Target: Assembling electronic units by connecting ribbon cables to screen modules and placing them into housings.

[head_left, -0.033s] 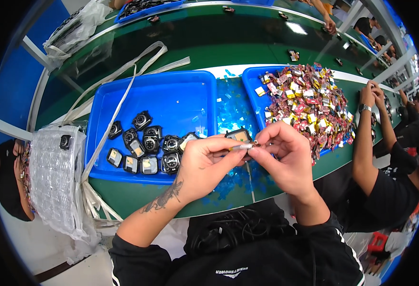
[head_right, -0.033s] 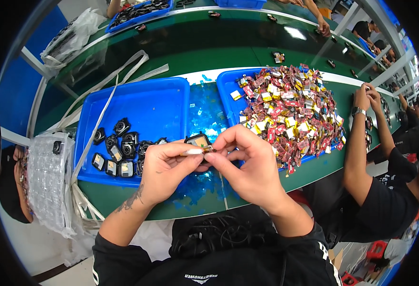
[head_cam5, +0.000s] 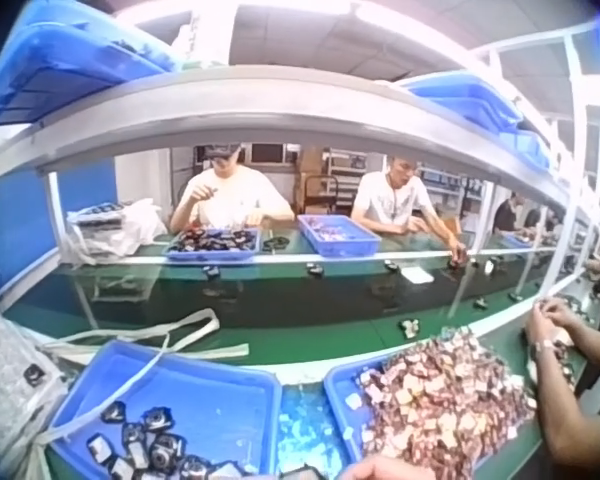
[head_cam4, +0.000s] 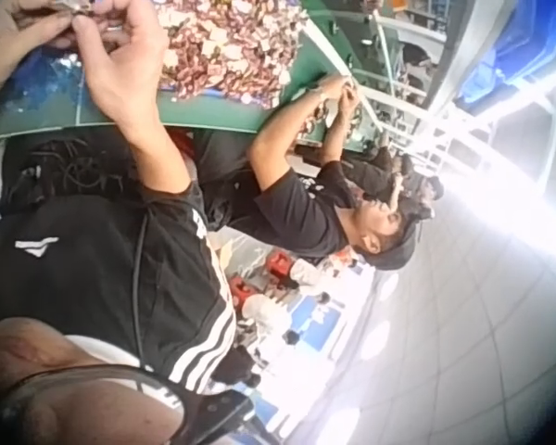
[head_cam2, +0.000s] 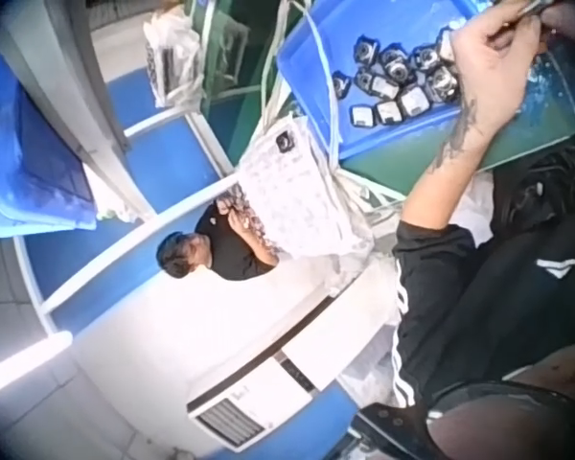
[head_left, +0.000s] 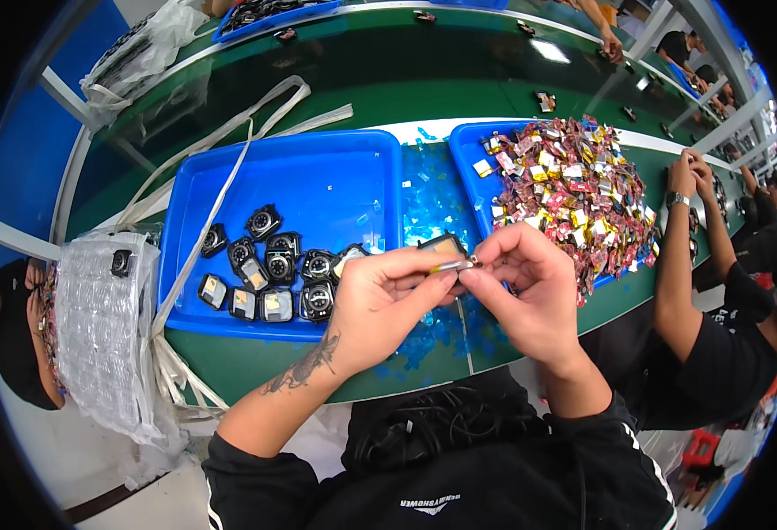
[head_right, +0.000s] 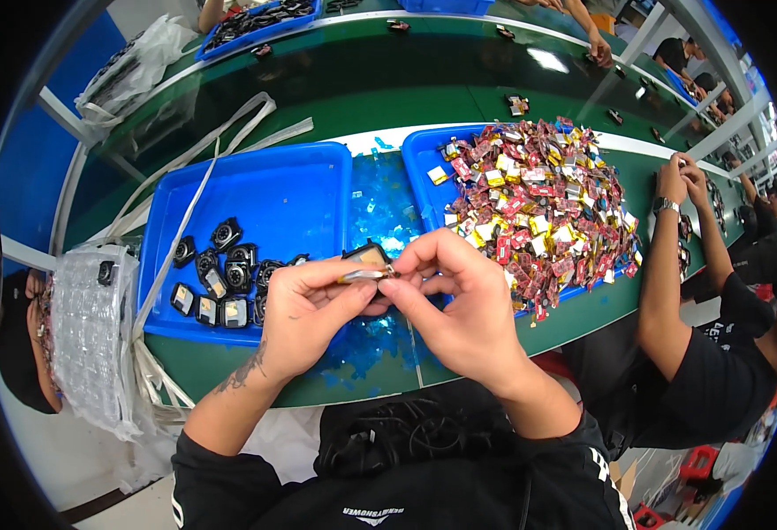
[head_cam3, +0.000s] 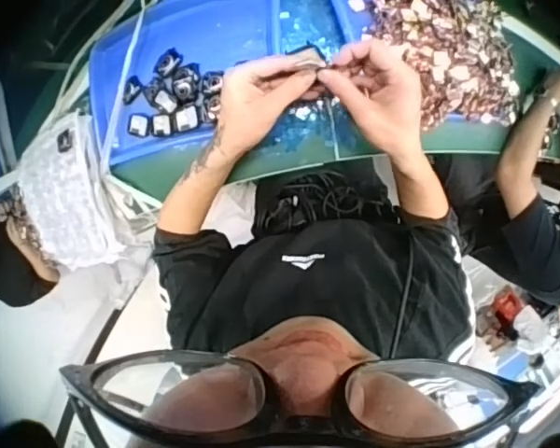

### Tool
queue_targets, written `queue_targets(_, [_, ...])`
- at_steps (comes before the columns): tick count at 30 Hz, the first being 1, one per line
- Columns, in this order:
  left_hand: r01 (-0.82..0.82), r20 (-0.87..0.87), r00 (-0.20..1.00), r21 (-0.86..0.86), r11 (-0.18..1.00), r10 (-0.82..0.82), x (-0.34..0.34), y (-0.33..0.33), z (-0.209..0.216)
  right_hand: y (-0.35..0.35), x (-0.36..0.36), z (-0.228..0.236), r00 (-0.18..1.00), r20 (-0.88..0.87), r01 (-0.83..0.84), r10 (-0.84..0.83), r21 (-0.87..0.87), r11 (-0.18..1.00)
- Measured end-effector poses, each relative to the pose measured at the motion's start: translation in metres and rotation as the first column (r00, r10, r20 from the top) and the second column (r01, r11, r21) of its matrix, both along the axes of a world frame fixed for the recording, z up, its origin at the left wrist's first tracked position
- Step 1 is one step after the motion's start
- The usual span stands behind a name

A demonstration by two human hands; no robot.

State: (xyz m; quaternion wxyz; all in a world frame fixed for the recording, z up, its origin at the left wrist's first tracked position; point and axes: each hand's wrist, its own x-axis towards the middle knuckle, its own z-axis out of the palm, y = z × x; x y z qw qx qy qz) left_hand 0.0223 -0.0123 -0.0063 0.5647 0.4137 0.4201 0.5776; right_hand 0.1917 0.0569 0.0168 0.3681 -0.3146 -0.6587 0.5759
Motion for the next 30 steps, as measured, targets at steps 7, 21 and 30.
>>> queue_targets(7, [-0.053, 0.075, 0.996, 0.057, 0.997, 0.049, 0.004, 0.006, -0.003, 0.004, -0.011, -0.010, 0.996, 0.041, 0.077, -0.083, 0.134, 0.988])
queue_targets(21, [-0.074, 0.045, 0.997, 0.094, 0.993, 0.070, 0.006, 0.006, -0.002, 0.012, -0.008, -0.003, 0.983, 0.179, 0.030, -0.049, 0.106, 0.994])
queue_targets(30, [-0.235, -0.629, 0.685, 0.288, 0.928, 0.368, -0.032, 0.004, 0.020, 0.053, -0.032, 0.013, 0.952, 0.292, -0.146, 0.089, 0.182, 0.972])
